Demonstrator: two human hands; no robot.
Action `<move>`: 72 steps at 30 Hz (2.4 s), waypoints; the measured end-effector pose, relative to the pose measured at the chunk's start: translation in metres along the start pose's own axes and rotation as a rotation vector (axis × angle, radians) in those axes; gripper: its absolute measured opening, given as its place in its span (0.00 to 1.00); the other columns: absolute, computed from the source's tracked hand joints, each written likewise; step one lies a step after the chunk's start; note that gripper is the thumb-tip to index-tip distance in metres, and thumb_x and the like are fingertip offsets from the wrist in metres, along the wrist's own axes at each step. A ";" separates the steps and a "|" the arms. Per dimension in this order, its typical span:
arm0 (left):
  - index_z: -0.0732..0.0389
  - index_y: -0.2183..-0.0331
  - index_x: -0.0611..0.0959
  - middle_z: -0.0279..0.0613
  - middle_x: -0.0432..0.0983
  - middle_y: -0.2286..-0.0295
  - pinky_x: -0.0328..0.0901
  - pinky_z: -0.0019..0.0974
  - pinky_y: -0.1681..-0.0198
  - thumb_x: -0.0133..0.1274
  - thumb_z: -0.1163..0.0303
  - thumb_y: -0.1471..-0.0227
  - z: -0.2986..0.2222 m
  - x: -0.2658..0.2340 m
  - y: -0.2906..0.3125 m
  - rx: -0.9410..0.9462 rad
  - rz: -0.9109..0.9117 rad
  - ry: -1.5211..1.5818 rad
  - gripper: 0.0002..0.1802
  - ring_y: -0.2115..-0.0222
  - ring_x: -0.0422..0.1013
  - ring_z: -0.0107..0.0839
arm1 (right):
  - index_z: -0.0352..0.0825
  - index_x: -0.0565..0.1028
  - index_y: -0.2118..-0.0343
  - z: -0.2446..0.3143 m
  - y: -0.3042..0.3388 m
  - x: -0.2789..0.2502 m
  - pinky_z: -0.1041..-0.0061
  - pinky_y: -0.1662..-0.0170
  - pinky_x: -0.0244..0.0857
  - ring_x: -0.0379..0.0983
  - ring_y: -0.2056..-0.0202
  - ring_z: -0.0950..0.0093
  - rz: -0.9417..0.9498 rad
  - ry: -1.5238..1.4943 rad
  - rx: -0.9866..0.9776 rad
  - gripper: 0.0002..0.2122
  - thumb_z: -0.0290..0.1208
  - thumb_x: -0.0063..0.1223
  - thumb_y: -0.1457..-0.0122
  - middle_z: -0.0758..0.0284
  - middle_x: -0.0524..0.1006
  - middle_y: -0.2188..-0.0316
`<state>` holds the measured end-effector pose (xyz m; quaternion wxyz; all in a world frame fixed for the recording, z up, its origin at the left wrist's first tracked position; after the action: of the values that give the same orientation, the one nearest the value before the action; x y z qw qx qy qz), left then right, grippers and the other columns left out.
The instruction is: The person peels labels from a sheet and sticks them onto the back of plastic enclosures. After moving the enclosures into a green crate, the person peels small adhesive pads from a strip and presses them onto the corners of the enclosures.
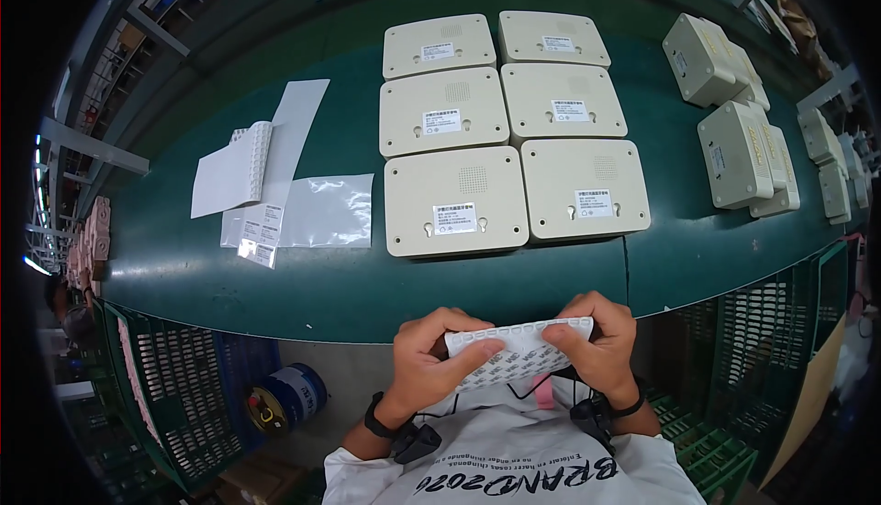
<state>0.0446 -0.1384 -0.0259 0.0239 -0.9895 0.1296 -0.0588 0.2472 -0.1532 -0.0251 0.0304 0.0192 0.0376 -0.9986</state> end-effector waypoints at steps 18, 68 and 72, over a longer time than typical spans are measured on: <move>0.72 0.65 0.83 0.47 0.79 0.64 0.72 0.31 0.64 0.62 0.87 0.53 0.010 0.000 0.002 -0.069 0.105 0.047 0.10 0.67 0.76 0.27 | 0.28 0.80 0.69 0.006 -0.002 0.002 0.81 0.70 0.68 0.79 0.73 0.78 0.057 0.101 0.065 0.07 0.20 0.69 0.49 0.62 0.82 0.74; 0.67 0.67 0.87 0.39 0.80 0.74 0.65 0.26 0.78 0.67 0.79 0.54 0.008 -0.042 0.004 0.061 -0.034 -0.122 0.09 0.79 0.72 0.21 | 0.32 0.73 0.63 0.068 -0.054 0.102 0.73 0.63 0.66 0.74 0.67 0.67 0.517 0.421 -0.479 0.15 0.14 0.65 0.51 0.64 0.79 0.67; 0.67 0.67 0.87 0.42 0.82 0.73 0.67 0.26 0.74 0.69 0.78 0.56 0.014 -0.059 0.007 -0.004 -0.085 -0.119 0.10 0.76 0.76 0.24 | 0.33 0.71 0.62 0.061 -0.100 0.105 0.76 0.62 0.65 0.72 0.67 0.73 0.425 0.357 -0.216 0.12 0.15 0.61 0.45 0.65 0.79 0.66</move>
<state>-0.0124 -0.1298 -0.0466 0.0269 -0.9959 0.0859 -0.0006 0.1344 -0.0646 0.0386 0.2337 0.1988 0.1434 -0.9409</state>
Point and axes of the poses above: each hand's wrist, its own y-axis away from the middle knuckle, its own x-axis out of the palm, z = x × y, the point moved 7 cm from there along -y, towards the middle knuckle
